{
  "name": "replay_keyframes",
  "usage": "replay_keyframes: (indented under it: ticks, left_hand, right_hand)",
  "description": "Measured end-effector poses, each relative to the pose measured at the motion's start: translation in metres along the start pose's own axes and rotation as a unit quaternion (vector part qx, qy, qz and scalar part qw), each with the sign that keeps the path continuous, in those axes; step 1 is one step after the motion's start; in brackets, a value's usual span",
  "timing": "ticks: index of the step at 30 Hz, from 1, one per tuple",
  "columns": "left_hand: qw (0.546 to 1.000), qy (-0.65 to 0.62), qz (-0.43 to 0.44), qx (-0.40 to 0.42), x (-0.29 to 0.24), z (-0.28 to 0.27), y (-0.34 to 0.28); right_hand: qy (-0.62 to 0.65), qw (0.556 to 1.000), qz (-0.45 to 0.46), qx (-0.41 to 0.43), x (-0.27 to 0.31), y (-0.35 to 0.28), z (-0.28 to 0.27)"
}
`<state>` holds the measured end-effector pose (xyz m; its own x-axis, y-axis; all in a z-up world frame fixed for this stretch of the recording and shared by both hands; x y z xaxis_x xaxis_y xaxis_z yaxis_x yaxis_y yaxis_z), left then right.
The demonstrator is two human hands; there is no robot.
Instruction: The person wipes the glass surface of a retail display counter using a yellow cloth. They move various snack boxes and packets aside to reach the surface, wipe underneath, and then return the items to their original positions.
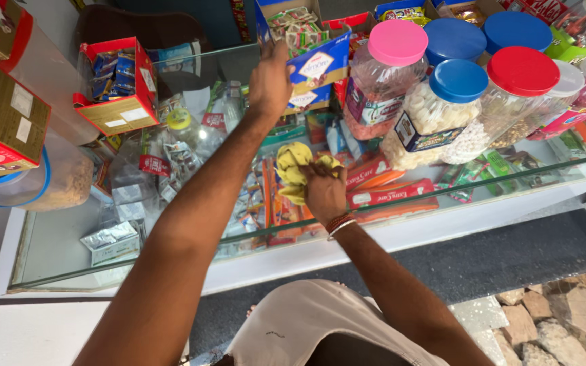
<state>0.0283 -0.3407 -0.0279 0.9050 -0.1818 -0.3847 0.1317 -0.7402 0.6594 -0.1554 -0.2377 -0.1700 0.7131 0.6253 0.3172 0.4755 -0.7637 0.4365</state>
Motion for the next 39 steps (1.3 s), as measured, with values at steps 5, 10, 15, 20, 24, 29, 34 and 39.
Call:
replay_keyframes:
  ticks: [5, 10, 15, 20, 24, 29, 34, 39]
  left_hand:
    - [0.988, -0.042, 0.117, -0.089, -0.025, -0.068, -0.066]
    - [0.993, -0.101, 0.065, -0.021, -0.031, -0.123, -0.142]
    - [0.990, -0.097, 0.099, -0.027, -0.049, -0.153, -0.199]
    - [0.990, -0.117, 0.039, 0.063, -0.050, -0.132, -0.236]
    - [0.984, -0.130, 0.061, 0.103, -0.053, -0.128, -0.252]
    - [0.980, -0.184, 0.023, 0.071, -0.042, -0.139, -0.256]
    - [0.955, -0.267, -0.132, 0.015, -0.010, -0.115, -0.249]
    - [0.939, -0.257, -0.221, 0.057, 0.012, -0.065, -0.242]
  right_hand:
    - [0.139, 0.982, 0.126, -0.034, -0.041, -0.004, -0.005]
    - [0.380, 0.898, 0.190, -0.112, -0.087, -0.019, -0.031]
    - [0.496, 0.827, 0.224, -0.139, -0.106, -0.008, -0.052]
    - [0.490, 0.849, 0.168, -0.106, -0.084, 0.010, -0.065]
    - [0.506, 0.836, 0.207, -0.046, -0.064, 0.011, -0.062]
    - [0.480, 0.865, 0.143, -0.003, -0.032, 0.020, -0.092]
    - [0.215, 0.976, -0.038, -0.009, 0.018, 0.041, -0.120]
    - [0.099, 0.955, -0.176, 0.219, 0.075, 0.041, -0.065]
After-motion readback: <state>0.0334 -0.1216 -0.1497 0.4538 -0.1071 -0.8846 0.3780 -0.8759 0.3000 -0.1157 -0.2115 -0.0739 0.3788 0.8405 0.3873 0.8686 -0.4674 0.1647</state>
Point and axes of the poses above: each hand's wrist, its own y-axis towards the middle knuckle, its own z-axis out of the palm, x = y × z, the point moved 7 cm from there along y, towards the middle knuckle, and after that the axes turned 6 degrees about z, right-handed, at the moved point
